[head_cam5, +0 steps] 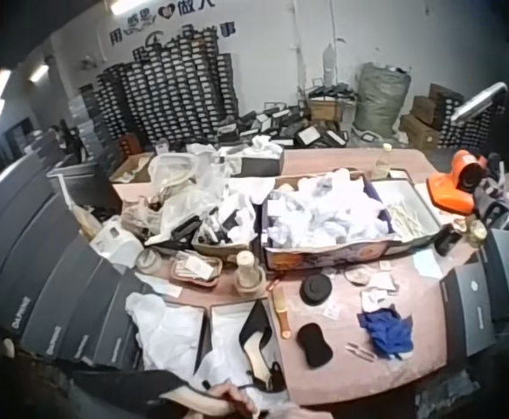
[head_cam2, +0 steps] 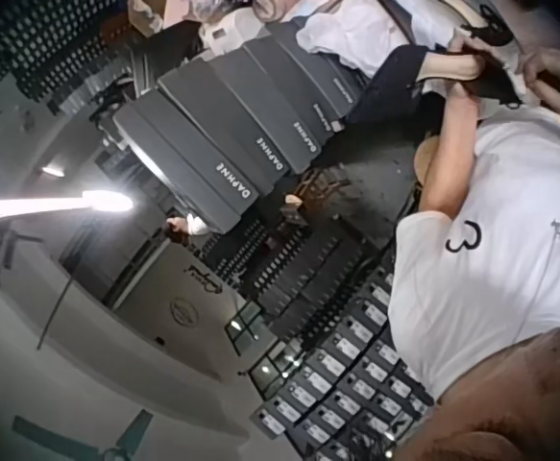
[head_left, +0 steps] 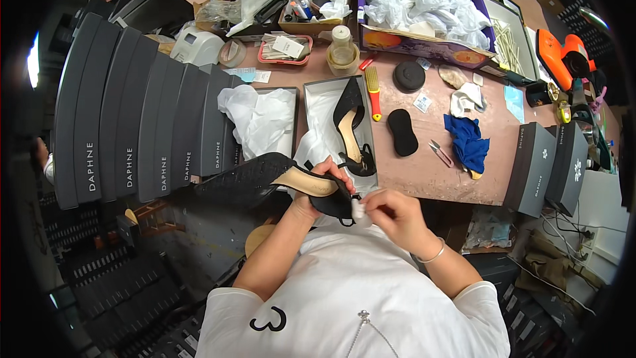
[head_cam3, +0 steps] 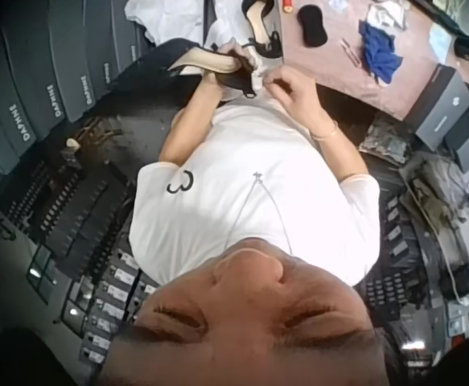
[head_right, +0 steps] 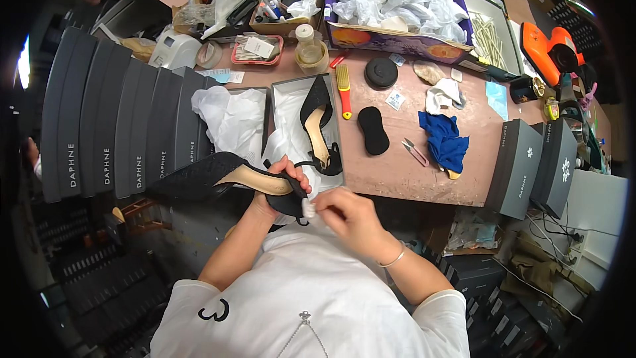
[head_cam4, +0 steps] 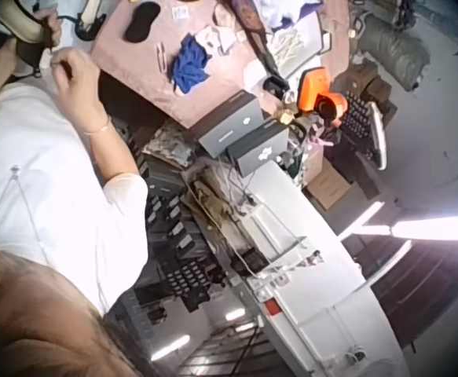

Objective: Packing finished shoes into boxes with protective paper and internal forms.

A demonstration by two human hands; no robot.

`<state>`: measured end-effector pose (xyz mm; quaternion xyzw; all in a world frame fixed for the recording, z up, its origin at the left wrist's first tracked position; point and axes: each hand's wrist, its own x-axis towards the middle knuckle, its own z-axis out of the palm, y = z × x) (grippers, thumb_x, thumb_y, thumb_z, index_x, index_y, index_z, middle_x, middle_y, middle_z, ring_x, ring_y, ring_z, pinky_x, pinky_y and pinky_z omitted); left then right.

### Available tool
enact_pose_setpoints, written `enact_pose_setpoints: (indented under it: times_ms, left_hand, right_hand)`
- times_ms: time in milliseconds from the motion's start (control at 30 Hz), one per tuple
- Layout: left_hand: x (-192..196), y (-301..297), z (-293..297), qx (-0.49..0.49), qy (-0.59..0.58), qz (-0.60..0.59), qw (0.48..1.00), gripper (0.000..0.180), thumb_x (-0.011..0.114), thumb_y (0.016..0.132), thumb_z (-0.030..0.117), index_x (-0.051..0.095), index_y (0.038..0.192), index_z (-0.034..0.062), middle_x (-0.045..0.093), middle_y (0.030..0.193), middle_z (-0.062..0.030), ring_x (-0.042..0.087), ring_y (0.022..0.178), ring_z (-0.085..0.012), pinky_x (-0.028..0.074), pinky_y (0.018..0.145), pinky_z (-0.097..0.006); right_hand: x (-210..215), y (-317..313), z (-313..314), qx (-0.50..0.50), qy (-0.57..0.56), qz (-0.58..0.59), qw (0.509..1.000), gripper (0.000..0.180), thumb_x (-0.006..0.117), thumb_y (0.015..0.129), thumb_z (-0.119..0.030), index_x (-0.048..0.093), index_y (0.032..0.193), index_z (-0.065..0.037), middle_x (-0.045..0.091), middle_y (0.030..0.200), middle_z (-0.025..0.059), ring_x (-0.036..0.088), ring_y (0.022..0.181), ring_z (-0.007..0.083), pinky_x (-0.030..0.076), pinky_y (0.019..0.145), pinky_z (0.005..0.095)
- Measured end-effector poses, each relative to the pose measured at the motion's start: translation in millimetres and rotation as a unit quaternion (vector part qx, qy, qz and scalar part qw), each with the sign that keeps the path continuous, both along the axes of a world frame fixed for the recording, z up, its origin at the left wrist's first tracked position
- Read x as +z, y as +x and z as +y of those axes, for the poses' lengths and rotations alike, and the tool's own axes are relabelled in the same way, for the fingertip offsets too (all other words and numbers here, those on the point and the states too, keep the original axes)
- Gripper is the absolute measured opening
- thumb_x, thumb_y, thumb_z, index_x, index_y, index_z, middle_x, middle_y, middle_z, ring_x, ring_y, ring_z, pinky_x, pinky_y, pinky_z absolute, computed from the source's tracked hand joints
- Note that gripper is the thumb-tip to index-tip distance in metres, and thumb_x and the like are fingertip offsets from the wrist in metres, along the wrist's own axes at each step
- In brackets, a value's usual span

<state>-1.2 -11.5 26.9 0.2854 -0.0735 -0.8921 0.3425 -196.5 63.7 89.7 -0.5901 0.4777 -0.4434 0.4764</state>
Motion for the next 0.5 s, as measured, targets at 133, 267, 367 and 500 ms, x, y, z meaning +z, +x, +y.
enact_pose_setpoints:
  times_ms: [133, 267, 367, 500]
  left_hand:
    - [8, -10, 3, -0.010, -0.017, -0.063, 0.998, 0.042, 0.042, 0.098, 0.033, 0.057, 0.071, 0.0042, 0.061, 0.074, -0.0125, 0.061, 0.076, -0.0312, 0.051, 0.072, -0.044]
    - [15, -10, 5, 0.001, -0.060, -0.164, 0.985, 0.044, 0.043, 0.098, 0.036, 0.055, 0.070, 0.0043, 0.060, 0.073, -0.0133, 0.064, 0.074, -0.0299, 0.051, 0.070, -0.041]
    - [6, -7, 7, -0.031, -0.058, -0.214, 0.975, 0.044, 0.043, 0.097, 0.036, 0.056, 0.069, 0.0042, 0.061, 0.072, -0.0136, 0.064, 0.072, -0.0301, 0.051, 0.068, -0.041]
    - [-6, -8, 4, -0.023, -0.058, -0.077, 0.995, 0.044, 0.042, 0.098, 0.034, 0.057, 0.068, 0.0044, 0.060, 0.070, -0.0142, 0.063, 0.072, -0.0310, 0.051, 0.068, -0.042]
  right_hand:
    - [16, 34, -15, 0.061, -0.202, 0.251, 0.945, 0.018, 0.063, 0.075, -0.005, 0.059, 0.092, -0.007, 0.063, 0.099, 0.0025, 0.062, 0.064, 0.0172, 0.050, 0.051, 0.0270]
    - [-21, 54, -10, 0.089, -0.186, 0.251, 0.946, 0.018, 0.060, 0.073, -0.006, 0.058, 0.091, -0.008, 0.060, 0.090, 0.0023, 0.062, 0.062, 0.0170, 0.049, 0.051, 0.0276]
    - [-12, 41, -10, 0.159, -0.169, 0.289, 0.929, 0.014, 0.058, 0.072, -0.006, 0.054, 0.086, -0.006, 0.054, 0.079, 0.0047, 0.059, 0.059, 0.0190, 0.047, 0.047, 0.0296]
    - [0, 12, -9, 0.160, -0.112, 0.169, 0.966, 0.014, 0.061, 0.073, -0.002, 0.056, 0.086, -0.004, 0.058, 0.078, 0.0076, 0.060, 0.060, 0.0184, 0.047, 0.052, 0.0269]
